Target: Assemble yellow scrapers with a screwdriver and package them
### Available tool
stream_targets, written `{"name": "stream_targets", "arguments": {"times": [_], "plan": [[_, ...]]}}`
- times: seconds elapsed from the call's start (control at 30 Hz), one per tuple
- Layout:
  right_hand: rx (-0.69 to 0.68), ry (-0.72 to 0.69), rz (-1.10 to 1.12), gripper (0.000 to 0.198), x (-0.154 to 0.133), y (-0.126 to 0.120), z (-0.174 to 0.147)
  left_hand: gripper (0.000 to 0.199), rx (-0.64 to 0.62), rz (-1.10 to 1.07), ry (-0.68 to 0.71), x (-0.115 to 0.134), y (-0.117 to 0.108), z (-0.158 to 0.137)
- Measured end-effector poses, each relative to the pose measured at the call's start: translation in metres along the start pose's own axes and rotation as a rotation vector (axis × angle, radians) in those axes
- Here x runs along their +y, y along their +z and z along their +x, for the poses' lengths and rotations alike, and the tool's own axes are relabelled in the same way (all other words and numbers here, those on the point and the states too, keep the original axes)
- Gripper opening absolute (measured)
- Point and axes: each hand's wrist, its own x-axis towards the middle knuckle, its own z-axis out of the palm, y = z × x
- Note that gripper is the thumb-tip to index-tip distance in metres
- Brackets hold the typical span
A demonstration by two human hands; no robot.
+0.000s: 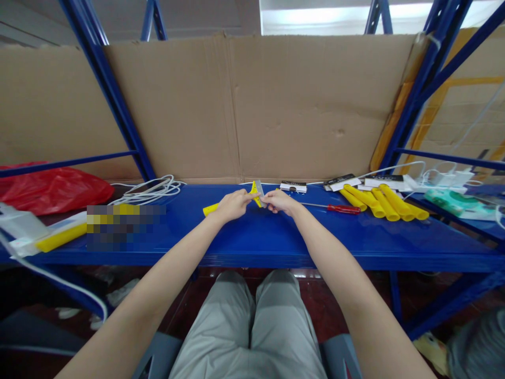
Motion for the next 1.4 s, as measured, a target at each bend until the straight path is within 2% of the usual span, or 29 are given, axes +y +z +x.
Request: {"name": "stream_targets", "arguments": {"times": [0.23, 0.57, 0.67, 0.73, 0.8, 0.87, 1.07, 1.23, 1.4], "plan": [[0.051, 0.02, 0.04, 0.021, -0.014, 0.0, -0.008, 0.047, 0.04, -0.061, 0.036, 0.001, 0.004, 0.002], [0.053, 0.083, -0.098, 0.028, -0.016, 0.006, -0.011, 0.044, 0.013, -0.063, 0.012, -0.005, 0.003, 0.0], [0.189, 0.045, -0.26, 0.02, -0.013, 0.0, -0.006, 0.043, -0.006, -0.044, -0.009, -0.006, 0.001, -0.001], [0.315, 0.018, -0.481, 0.016, -0.01, -0.006, -0.002, 0.043, -0.021, -0.042, -0.011, -0.006, 0.0, -0.002], [0.41, 0.018, -0.718, 0.02, -0.008, -0.013, 0.001, 0.042, -0.034, -0.042, -0.008, -0.006, -0.001, -0.002], [0.464, 0.05, -0.863, 0.025, -0.006, -0.021, 0.001, 0.042, -0.044, -0.037, -0.004, -0.006, 0.0, -0.002], [0.599, 0.186, -0.936, 0.033, 0.0, -0.045, -0.006, 0.042, -0.086, -0.02, 0.005, -0.008, 0.002, 0.0], [0.528, 0.181, -0.976, 0.032, 0.007, -0.055, -0.005, 0.043, -0.14, 0.005, 0.045, -0.009, 0.005, 0.0], [0.445, 0.094, -1.08, 0.038, 0.012, -0.037, 0.001, 0.046, -0.144, 0.004, 0.098, -0.002, 0.007, 0.0]]}}
